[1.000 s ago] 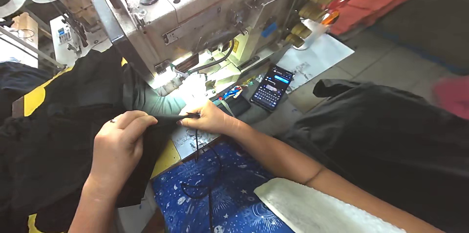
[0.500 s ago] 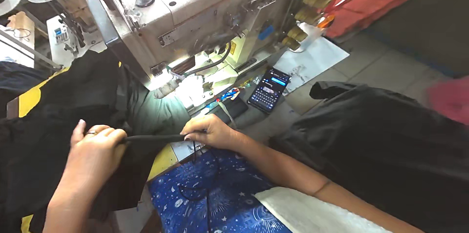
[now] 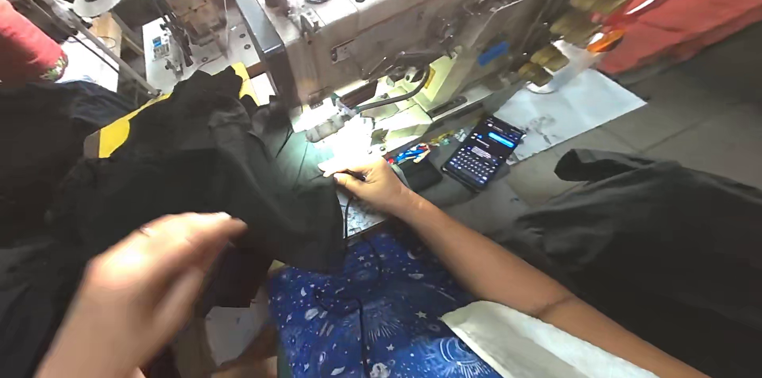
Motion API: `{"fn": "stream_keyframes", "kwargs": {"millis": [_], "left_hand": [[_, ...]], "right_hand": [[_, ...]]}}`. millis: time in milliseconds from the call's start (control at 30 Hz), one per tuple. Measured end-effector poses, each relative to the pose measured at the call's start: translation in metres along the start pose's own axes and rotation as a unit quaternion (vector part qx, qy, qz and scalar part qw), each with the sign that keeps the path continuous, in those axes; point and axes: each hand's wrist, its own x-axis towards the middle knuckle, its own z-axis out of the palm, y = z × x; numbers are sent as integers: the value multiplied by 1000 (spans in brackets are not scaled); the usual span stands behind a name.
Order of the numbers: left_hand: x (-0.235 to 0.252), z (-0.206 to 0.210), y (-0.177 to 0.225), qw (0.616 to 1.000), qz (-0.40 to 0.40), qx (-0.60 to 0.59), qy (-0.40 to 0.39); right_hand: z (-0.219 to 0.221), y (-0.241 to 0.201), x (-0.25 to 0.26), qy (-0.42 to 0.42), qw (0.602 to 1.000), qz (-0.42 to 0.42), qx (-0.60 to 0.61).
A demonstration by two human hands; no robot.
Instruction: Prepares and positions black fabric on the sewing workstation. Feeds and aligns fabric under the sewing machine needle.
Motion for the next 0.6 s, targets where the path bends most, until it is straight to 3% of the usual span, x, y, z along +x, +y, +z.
{"fn": "stream_keyframes", "kwargs": {"millis": [67,167,300,400,500,600], "left_hand": [[30,-20,-25,995,-25,23,95],[100,-4,-46,991,-55,-4,120],[145,73,-96,984,-134,12,-118],[118,96,-110,965,-176,66,-184],[76,64,-119,982,-122,105,-100],[19,-24,-144,998,0,47,36]], "right_hand": [[1,-2,1,2,1000,-5,-13],[0,-6,3,-2,999,-6,-33],[-3,-14,4,-15,997,0,-78],[-7,-14,8,-43,994,-1,-102],[-11,-12,15,-73,989,-12,-125],[-15,-19,33,-121,980,-29,-152]]}}
